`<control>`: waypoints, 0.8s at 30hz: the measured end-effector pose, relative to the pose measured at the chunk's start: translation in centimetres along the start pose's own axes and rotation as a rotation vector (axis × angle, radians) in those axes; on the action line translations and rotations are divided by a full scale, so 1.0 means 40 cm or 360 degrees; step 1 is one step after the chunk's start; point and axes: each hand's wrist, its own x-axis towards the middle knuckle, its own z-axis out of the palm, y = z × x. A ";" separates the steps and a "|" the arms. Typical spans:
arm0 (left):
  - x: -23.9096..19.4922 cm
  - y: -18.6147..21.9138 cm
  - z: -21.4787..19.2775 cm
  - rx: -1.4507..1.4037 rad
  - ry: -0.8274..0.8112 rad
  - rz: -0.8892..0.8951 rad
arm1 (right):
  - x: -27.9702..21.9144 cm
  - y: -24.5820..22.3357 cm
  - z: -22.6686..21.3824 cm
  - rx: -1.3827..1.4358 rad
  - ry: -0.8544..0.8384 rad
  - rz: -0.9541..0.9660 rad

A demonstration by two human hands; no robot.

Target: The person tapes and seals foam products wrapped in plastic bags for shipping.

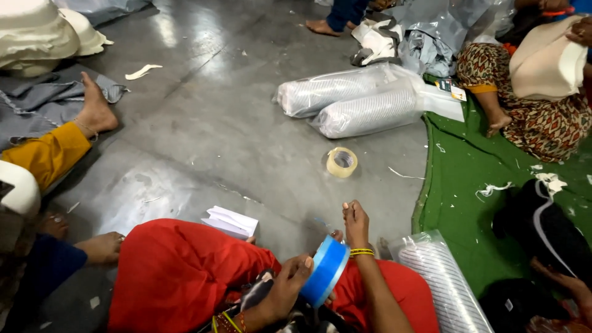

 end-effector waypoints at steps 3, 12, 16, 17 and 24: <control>0.002 0.011 0.005 0.0047 0.0038 -0.0019 | -0.008 -0.075 0.006 0.0046 -0.0021 0.0180; 0.003 0.069 0.024 0.0161 -0.0030 -0.0010 | 0.011 -0.019 0.000 0.0198 -0.0028 0.0120; 0.005 0.059 0.015 0.0218 -0.0045 0.0042 | 0.009 -0.032 -0.005 0.0159 -0.0034 0.0100; 0.004 0.060 0.016 0.0230 -0.0044 0.0052 | 0.007 -0.039 -0.005 0.0175 -0.0015 0.0153; 0.001 0.059 0.017 0.0207 -0.0055 0.0059 | -0.002 -0.091 -0.011 0.0153 0.0150 0.0431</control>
